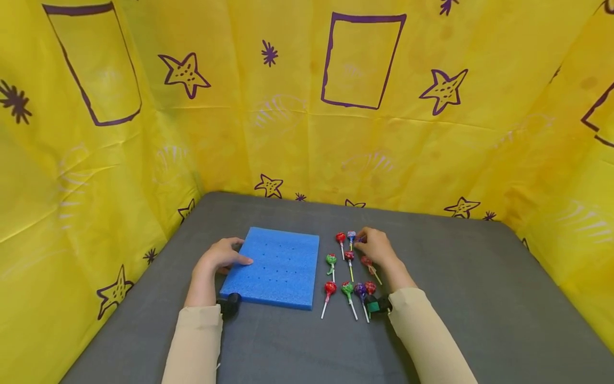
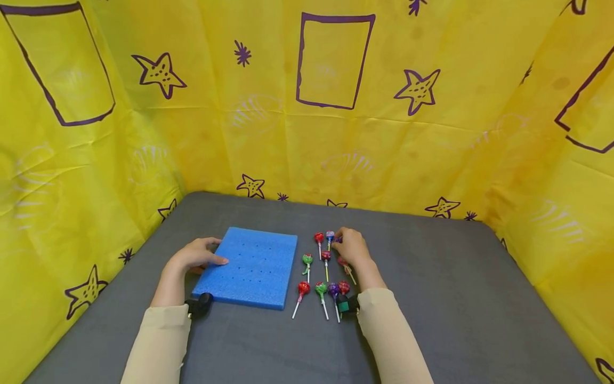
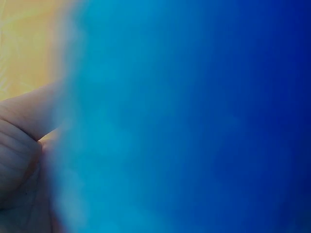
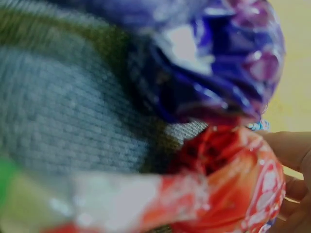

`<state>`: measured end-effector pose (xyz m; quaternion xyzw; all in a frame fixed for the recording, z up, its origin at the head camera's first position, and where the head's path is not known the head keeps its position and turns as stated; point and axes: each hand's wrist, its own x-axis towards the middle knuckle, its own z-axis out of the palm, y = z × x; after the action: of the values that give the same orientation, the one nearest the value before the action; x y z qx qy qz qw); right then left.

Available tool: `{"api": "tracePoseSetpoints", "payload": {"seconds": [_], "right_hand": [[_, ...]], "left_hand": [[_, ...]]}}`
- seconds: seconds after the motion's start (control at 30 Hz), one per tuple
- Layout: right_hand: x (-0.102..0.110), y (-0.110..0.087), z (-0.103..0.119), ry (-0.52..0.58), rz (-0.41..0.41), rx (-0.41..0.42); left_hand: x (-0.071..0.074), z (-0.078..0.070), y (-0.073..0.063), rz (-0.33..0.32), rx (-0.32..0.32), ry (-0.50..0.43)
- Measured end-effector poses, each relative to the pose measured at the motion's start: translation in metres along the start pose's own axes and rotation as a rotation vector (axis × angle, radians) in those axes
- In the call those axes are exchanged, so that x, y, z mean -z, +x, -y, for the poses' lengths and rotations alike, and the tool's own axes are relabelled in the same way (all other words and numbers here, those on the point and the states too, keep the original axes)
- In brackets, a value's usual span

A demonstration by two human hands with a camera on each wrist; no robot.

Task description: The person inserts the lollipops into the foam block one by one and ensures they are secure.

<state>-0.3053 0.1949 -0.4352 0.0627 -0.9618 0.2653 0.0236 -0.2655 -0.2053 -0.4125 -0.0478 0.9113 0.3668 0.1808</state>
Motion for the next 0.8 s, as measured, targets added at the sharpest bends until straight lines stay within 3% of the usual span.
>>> {"api": "tracePoseSetpoints", "payload": {"seconds": [0.43,0.8], "right_hand": [[0.012,-0.006,0.007,0.087,-0.058,-0.007],[0.026,-0.007,0.049,0.275,-0.133,0.006]], "left_hand": [[-0.001,0.001,-0.002,0.005,-0.003,-0.005],[0.001,0.0,-0.003,-0.009,-0.013,0.006]]}}
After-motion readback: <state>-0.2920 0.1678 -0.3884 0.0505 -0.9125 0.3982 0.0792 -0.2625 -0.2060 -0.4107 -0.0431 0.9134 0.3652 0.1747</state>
